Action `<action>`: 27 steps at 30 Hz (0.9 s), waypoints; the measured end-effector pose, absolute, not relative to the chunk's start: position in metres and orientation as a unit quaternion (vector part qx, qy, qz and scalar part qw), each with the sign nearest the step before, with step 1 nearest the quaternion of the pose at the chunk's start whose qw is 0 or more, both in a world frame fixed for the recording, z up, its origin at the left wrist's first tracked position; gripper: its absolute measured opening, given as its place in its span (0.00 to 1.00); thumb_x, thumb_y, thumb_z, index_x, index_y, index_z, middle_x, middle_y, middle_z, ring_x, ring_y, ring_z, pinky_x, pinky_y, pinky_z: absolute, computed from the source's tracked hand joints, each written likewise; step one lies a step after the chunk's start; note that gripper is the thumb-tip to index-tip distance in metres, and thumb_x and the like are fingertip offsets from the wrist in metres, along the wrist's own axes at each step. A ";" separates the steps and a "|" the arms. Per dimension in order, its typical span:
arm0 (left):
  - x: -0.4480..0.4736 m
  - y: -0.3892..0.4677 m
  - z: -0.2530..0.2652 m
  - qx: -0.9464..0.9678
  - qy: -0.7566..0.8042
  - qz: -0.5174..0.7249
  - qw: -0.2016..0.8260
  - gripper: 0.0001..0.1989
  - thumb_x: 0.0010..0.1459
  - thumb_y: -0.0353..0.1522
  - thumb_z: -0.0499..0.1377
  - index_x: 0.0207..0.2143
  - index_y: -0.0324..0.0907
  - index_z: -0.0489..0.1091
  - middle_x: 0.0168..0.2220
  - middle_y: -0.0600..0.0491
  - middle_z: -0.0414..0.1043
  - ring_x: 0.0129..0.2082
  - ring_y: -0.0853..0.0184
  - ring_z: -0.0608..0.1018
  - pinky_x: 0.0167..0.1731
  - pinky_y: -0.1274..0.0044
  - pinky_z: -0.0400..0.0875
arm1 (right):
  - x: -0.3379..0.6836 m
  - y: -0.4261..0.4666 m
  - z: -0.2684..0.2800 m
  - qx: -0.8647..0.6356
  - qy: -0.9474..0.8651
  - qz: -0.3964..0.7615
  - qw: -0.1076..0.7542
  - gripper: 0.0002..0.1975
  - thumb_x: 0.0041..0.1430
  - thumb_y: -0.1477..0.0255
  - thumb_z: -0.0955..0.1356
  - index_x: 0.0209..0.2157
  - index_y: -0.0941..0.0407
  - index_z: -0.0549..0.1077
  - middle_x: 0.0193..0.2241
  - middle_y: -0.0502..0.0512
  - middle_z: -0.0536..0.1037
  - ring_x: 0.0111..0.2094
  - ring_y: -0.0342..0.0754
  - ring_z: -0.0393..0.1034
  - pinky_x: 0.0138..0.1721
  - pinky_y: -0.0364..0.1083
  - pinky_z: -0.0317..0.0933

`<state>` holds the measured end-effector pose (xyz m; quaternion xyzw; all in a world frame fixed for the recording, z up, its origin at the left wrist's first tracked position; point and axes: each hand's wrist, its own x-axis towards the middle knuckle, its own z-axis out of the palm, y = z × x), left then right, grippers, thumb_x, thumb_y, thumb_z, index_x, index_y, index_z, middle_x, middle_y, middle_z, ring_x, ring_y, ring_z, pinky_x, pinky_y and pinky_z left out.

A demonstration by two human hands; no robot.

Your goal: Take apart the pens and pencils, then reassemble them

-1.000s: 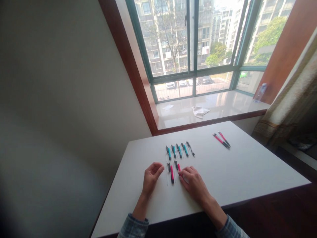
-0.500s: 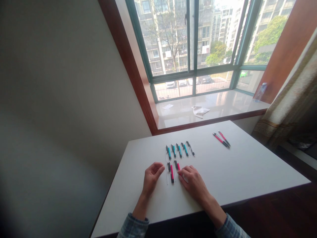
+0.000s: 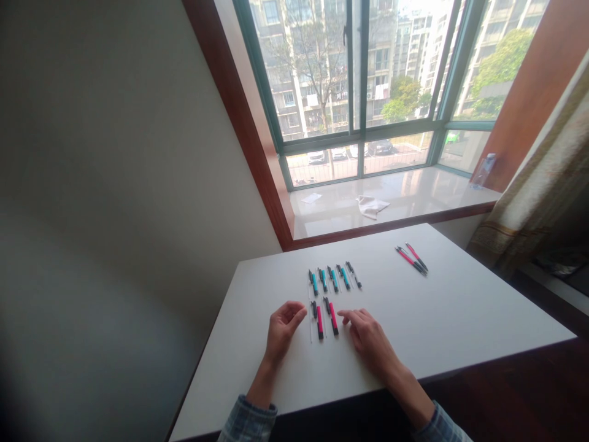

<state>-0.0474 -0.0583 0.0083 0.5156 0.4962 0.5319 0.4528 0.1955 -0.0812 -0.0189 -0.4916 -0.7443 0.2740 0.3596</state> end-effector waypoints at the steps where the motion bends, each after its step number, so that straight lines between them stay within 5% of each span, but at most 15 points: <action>1: -0.048 -0.058 0.008 0.515 0.497 0.532 0.451 0.13 0.53 0.40 0.70 0.33 0.39 0.77 0.31 0.53 0.77 0.32 0.68 0.77 0.35 0.79 0.72 | 0.198 -0.084 -0.018 -0.488 -0.748 0.282 0.352 0.22 0.65 0.80 0.59 0.52 0.51 0.77 0.42 0.55 0.80 0.47 0.52 0.74 0.50 0.51 0.67; 9: -0.047 -0.058 0.007 0.521 0.494 0.533 0.448 0.13 0.54 0.40 0.70 0.33 0.39 0.77 0.31 0.52 0.78 0.32 0.67 0.78 0.35 0.77 0.73 | 0.218 -0.141 0.029 -0.387 -0.796 0.434 0.169 0.19 0.53 0.83 0.64 0.35 0.50 0.82 0.33 0.48 0.84 0.37 0.47 0.77 0.45 0.43 0.66; 14: -0.048 -0.059 0.007 0.536 0.494 0.523 0.443 0.11 0.56 0.39 0.69 0.33 0.39 0.79 0.32 0.51 0.80 0.33 0.65 0.79 0.38 0.76 0.74 | 0.215 -0.157 0.042 -0.315 -0.793 0.519 0.043 0.16 0.49 0.79 0.69 0.37 0.49 0.83 0.29 0.45 0.83 0.27 0.44 0.75 0.29 0.39 0.63; 21: -0.046 -0.064 0.012 0.581 0.452 0.501 0.455 0.11 0.56 0.39 0.70 0.31 0.39 0.81 0.31 0.49 0.80 0.34 0.64 0.78 0.39 0.74 0.72 | 0.173 -0.110 0.042 -0.460 -0.704 0.407 0.356 0.08 0.61 0.70 0.70 0.42 0.51 0.79 0.33 0.49 0.82 0.33 0.46 0.74 0.37 0.43 0.66; 27: -0.046 -0.066 0.016 0.599 0.431 0.485 0.469 0.11 0.55 0.39 0.70 0.30 0.40 0.82 0.29 0.50 0.79 0.32 0.64 0.77 0.38 0.74 0.71 | 0.151 -0.080 0.033 -0.436 -0.676 0.373 0.462 0.05 0.62 0.67 0.72 0.38 0.52 0.80 0.28 0.48 0.80 0.30 0.45 0.71 0.36 0.43 0.65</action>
